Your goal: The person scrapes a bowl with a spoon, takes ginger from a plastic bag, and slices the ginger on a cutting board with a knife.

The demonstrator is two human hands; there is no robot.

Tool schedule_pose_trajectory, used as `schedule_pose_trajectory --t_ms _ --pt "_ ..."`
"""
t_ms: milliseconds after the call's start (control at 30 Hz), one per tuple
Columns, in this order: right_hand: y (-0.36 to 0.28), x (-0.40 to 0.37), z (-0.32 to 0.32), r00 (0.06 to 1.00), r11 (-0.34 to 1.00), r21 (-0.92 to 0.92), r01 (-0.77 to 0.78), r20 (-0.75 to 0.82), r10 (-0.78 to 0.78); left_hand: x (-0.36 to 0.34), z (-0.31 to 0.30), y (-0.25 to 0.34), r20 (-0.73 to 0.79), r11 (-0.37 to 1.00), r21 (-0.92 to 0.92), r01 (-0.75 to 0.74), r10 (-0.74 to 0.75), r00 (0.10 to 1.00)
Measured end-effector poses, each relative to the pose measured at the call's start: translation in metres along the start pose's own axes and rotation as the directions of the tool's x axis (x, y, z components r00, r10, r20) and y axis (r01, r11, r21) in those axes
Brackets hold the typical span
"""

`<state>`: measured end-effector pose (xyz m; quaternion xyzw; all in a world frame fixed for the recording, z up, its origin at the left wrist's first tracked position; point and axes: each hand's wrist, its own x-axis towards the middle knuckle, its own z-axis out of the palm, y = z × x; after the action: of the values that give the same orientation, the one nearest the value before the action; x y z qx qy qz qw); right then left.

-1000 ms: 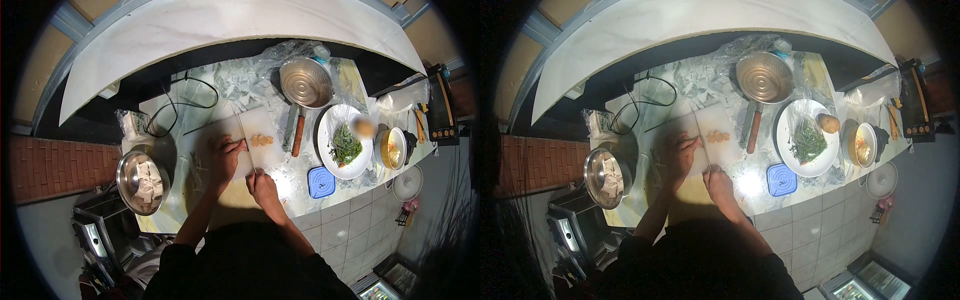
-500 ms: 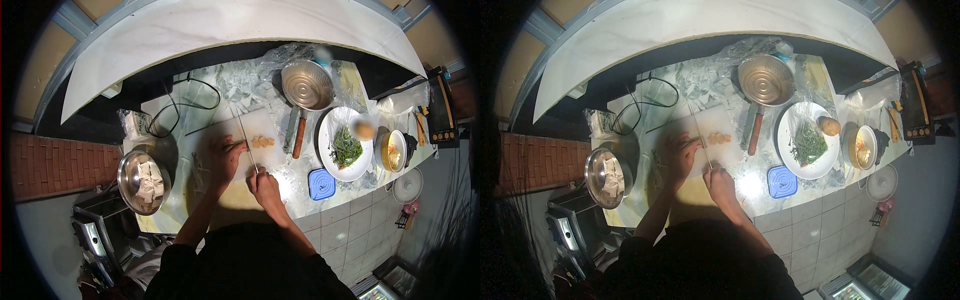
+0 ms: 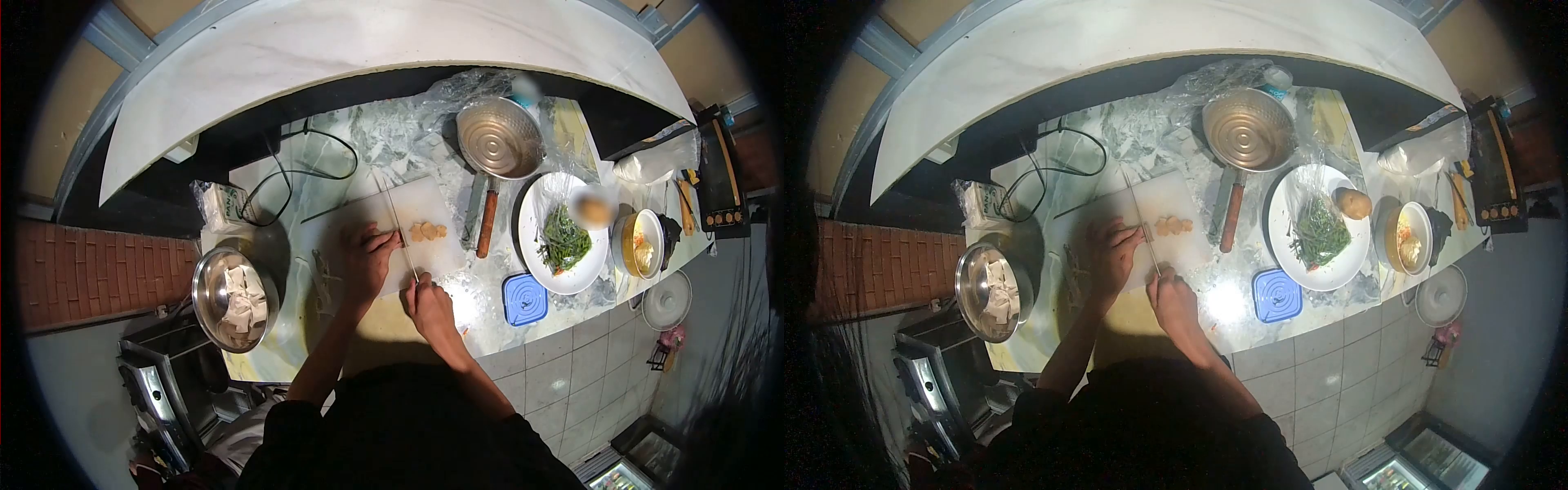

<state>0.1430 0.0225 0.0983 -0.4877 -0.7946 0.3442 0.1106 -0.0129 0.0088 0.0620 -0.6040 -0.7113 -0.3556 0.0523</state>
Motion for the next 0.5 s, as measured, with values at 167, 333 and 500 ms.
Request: schedule_pose_trajectory --t_ms 167,333,500 --pt "0.0 0.001 0.0 0.998 1.0 -0.022 -0.018 0.052 0.019 -0.003 0.003 -0.002 -0.024 1.0 -0.013 0.002 -0.002 1.0" --pt "0.003 0.001 0.006 0.996 0.999 -0.016 -0.047 0.07 0.048 -0.004 0.003 -0.005 0.028 1.0 -0.002 0.018 -0.018 0.999" --pt "0.004 0.0 0.009 0.998 0.999 0.005 -0.037 0.06 0.037 -0.005 0.003 -0.005 0.031 0.999 0.027 0.02 -0.021 0.999"
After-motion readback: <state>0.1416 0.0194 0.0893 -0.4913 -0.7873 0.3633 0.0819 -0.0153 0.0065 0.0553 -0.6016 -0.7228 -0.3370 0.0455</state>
